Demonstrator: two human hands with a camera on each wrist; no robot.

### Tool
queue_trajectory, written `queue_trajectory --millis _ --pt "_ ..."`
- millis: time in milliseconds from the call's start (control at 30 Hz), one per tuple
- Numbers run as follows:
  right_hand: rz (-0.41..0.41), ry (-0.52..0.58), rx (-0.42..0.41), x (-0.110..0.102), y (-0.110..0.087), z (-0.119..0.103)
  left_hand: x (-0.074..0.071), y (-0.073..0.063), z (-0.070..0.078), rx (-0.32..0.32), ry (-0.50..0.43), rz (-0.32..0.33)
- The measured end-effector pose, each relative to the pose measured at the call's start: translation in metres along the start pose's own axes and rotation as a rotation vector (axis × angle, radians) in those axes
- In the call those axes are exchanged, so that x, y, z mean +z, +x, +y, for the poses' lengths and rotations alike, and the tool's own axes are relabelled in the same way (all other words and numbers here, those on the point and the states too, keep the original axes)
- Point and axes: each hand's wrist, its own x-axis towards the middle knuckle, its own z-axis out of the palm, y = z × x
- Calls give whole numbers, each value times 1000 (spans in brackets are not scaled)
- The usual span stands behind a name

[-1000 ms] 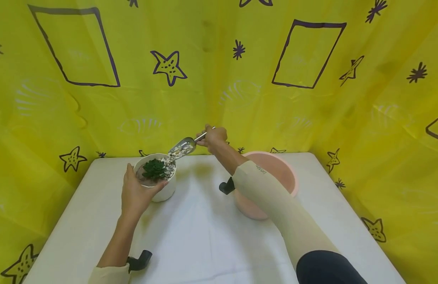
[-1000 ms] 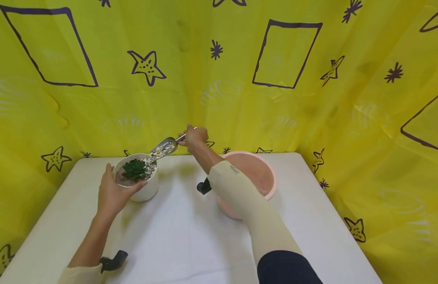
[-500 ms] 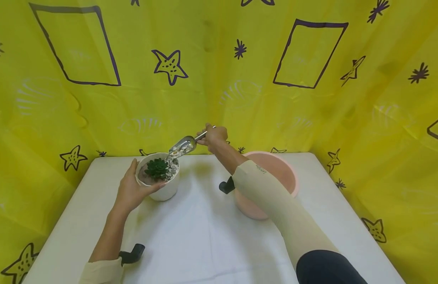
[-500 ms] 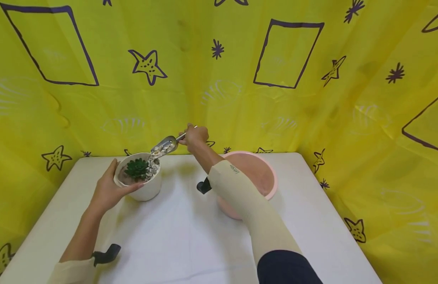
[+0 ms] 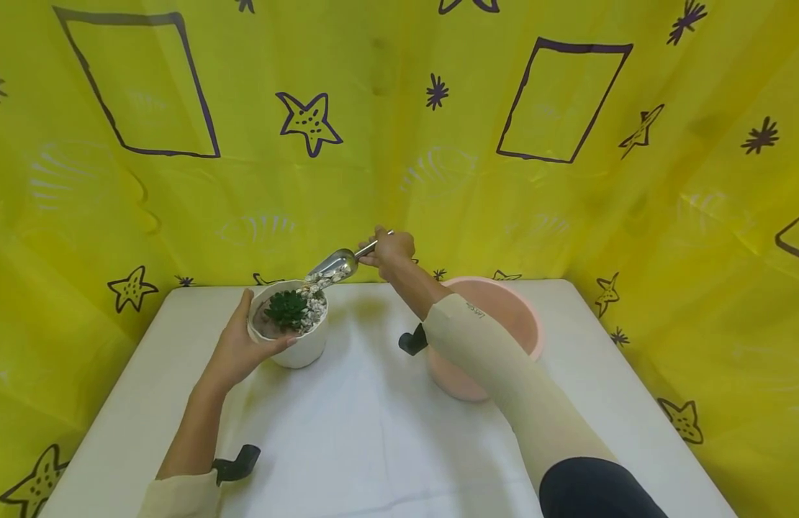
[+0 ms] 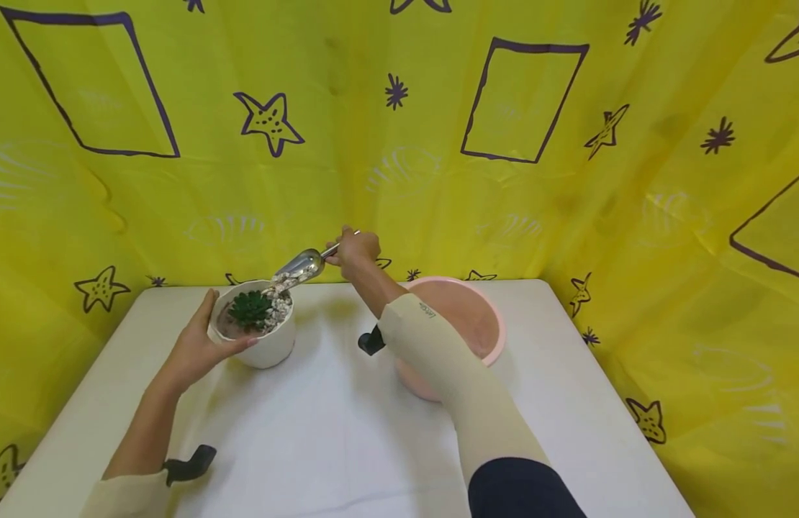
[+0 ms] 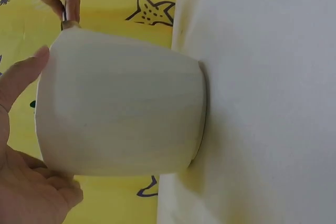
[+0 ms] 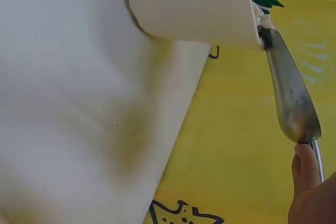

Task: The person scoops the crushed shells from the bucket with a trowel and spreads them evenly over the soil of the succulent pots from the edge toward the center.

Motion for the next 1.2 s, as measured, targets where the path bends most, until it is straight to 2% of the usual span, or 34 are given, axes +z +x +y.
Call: queue_trajectory --millis 133,300,467,733,1200 --pt "5 -2 5 1 0 1 11 -7 4 -15 -47 94" --pt "14 3 -12 2 0 1 29 -14 18 -88 -34 246" --pt "9 0 -15 2 -1 1 42 -16 26 -123 4 315" --pt "22 -9 0 3 -2 2 49 -13 25 -106 77 368" --pt "43 -13 -10 11 -4 6 44 -12 22 -79 81 341"
